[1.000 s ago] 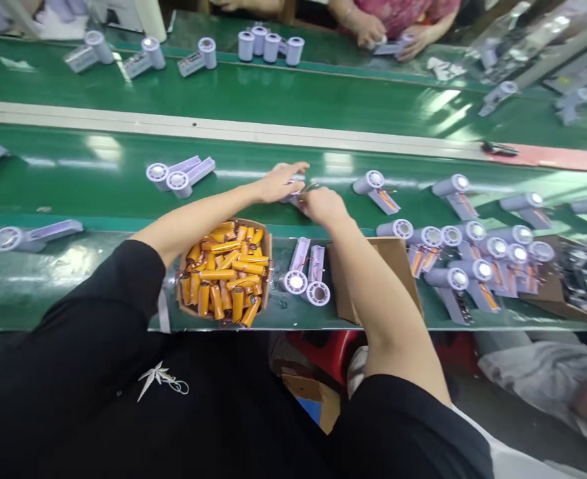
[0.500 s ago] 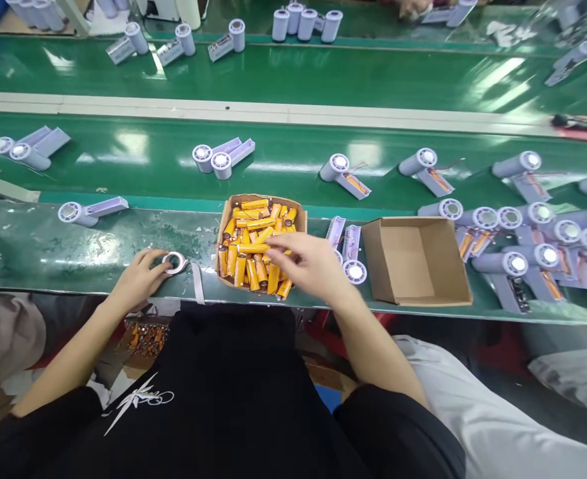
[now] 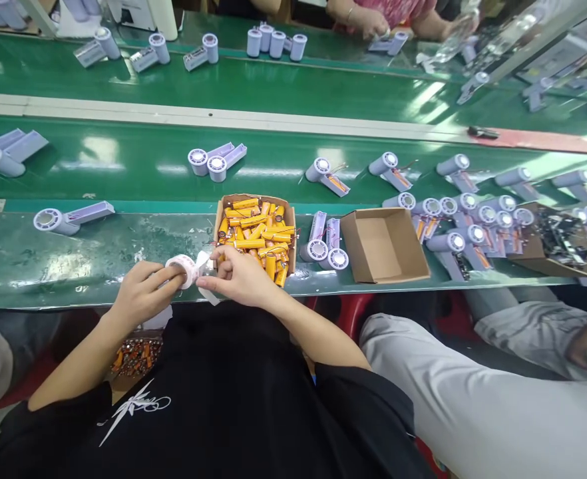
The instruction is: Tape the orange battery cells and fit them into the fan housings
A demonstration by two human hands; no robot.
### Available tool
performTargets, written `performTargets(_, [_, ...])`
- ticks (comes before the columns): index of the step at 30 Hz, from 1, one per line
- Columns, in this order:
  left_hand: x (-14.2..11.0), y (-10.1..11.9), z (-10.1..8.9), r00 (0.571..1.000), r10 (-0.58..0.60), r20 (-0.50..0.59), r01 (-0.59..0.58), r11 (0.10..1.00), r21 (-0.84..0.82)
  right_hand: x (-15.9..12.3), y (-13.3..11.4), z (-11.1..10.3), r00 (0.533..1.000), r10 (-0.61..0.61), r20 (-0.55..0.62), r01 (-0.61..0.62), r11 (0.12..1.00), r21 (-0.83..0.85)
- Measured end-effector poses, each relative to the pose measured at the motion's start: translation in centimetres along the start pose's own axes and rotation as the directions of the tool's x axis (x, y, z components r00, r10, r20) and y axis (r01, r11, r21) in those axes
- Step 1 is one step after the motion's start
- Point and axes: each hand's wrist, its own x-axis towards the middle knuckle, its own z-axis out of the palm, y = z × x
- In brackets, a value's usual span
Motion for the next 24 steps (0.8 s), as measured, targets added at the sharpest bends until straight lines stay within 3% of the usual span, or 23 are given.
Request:
performTargets(2, [0.1, 0.2, 0.2, 1.0, 0.006, -0.018, -0.006, 1.0, -0.008, 0.1, 0.1, -0.4, 0.997, -0.003, 0.078, 0.003, 1.0, 0.005])
performTargets(6, [0.2, 0.4, 0.0, 1.0, 0.001, -0.03, -0.002, 1.0, -0.013, 0.1, -0.1, -1.1, 0.999, -0.051, 0.01, 0.05, 0.996, 0.074])
performTargets(8, [0.3, 0.5, 0.0, 1.0, 0.0, -0.031, 0.0, 1.0, -0.018, 0.1, -0.5, -1.5, 0.99, -0.068, 0.121, 0.065, 0.998, 0.025])
performTargets(10, [0.4, 0.7, 0.1, 1.0, -0.012, -0.026, 0.011, 1.0, -0.022, 0.0, -0.8, -1.8, 0.956, -0.097, 0.278, 0.111, 0.993, -0.035])
performTargets(17, [0.4, 0.8, 1.4, 0.99, -0.131, -0.044, 0.127, 0.988, -0.089, -1.3, 0.4, -2.2, 0.839, -0.195, 0.508, 0.224, 0.975, 0.005])
performTargets(21, [-0.8, 0.3, 0.9, 0.982, -0.186, -0.044, 0.183, 0.981, -0.062, -2.5, 0.9, -3.1, 0.751, -0.106, 0.652, 0.272, 0.949, -0.158])
performTargets(22, [-1.0, 0.1, 0.6, 0.981, -0.191, -0.045, 0.189, 0.981, -0.043, -2.5, 0.8, -3.6, 0.754, -0.065, 0.653, 0.29, 0.926, -0.243])
performTargets(24, [-1.2, 0.0, -0.1, 0.981, -0.181, -0.064, 0.181, 0.983, -0.008, -2.0, 0.5, -4.9, 0.848, -0.048, 0.528, 0.315, 0.847, -0.429])
